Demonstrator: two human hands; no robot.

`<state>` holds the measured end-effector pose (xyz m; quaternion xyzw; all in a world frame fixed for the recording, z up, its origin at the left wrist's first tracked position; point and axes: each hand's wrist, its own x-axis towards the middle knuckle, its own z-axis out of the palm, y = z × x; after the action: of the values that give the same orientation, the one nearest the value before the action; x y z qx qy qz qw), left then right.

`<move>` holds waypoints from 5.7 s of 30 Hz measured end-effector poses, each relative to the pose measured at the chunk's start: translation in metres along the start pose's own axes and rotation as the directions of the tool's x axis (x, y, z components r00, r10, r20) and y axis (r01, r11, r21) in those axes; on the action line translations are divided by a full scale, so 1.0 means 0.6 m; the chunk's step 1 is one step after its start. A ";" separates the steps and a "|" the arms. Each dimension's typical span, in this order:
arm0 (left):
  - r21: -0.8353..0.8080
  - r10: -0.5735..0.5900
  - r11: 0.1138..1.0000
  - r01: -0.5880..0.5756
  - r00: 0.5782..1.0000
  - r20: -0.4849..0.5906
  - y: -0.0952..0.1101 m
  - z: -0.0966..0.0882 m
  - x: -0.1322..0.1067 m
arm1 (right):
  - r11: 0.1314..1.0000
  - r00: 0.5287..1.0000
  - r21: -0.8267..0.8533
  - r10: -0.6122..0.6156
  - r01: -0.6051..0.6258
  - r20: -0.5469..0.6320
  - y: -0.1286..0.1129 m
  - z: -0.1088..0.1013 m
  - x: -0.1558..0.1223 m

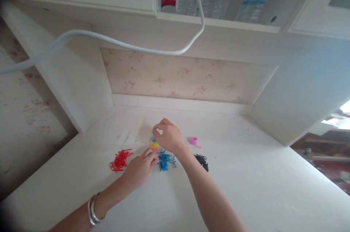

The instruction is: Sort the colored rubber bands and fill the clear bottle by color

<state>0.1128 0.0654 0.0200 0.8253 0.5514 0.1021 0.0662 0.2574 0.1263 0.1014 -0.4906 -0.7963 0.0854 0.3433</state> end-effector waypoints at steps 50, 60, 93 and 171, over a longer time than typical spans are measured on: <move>-0.170 -0.107 0.983 0.071 0.972 -0.209 -0.024 -0.133 0.100 | 0.955 0.957 0.051 0.292 -0.291 -0.001 0.109 -0.001 -0.185; -0.141 -0.076 0.989 0.049 0.977 -0.200 -0.016 -0.142 0.098 | 0.944 0.955 0.169 0.294 -0.283 -0.040 0.084 -0.007 -0.139; -0.014 0.059 0.998 -0.059 0.998 0.005 0.036 0.009 -0.001 | 0.993 0.982 -0.115 -0.018 0.040 0.189 0.005 -0.027 0.022; -0.104 0.065 0.993 -0.060 0.997 0.046 0.014 -0.015 -0.017 | 0.985 0.787 0.025 -0.150 0.169 0.598 0.139 0.031 -0.067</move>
<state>0.1145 0.0528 0.0294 0.8400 0.5175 0.1117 0.1190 0.3171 0.1382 0.0294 -0.3747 -0.9036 0.1943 0.0736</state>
